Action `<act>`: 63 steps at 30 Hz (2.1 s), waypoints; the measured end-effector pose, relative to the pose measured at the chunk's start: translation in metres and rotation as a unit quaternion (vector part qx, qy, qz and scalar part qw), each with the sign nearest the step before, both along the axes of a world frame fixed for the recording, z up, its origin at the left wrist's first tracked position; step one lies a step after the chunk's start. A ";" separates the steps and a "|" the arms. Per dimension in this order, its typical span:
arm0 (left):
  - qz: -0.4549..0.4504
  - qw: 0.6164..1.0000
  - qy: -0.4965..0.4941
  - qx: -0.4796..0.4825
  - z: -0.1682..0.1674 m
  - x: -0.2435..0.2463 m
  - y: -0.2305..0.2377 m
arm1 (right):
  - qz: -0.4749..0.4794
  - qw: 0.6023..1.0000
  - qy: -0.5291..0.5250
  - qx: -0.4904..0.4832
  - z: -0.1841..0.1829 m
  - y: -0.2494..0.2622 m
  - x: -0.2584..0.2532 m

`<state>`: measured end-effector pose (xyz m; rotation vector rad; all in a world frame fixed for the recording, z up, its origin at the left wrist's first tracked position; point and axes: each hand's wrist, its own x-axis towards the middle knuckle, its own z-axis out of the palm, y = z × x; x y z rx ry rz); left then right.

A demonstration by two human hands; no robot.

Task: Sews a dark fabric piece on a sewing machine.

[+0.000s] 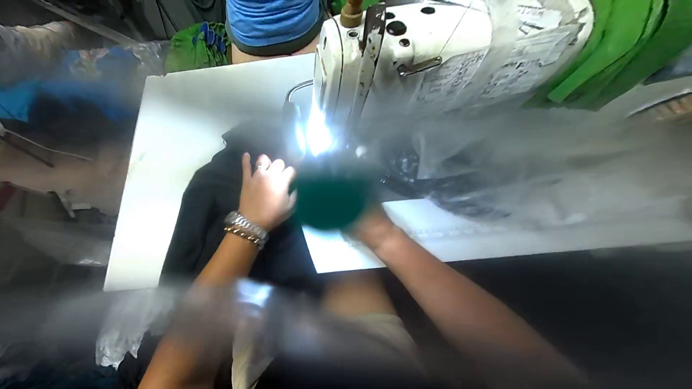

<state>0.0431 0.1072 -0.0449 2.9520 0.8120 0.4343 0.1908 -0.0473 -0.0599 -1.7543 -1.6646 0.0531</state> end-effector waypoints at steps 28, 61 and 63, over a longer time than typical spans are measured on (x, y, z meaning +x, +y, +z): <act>0.051 0.989 0.071 -0.117 -0.021 -0.010 -0.062 | 0.041 0.995 -0.076 0.047 -0.027 -0.056 -0.018; -0.068 0.997 -0.034 -0.014 -0.015 0.008 0.023 | -0.039 0.997 0.049 -0.052 0.014 0.004 -0.013; -0.131 0.989 -0.062 0.027 -0.010 -0.003 0.025 | -0.040 0.995 0.065 -0.060 0.018 0.001 -0.014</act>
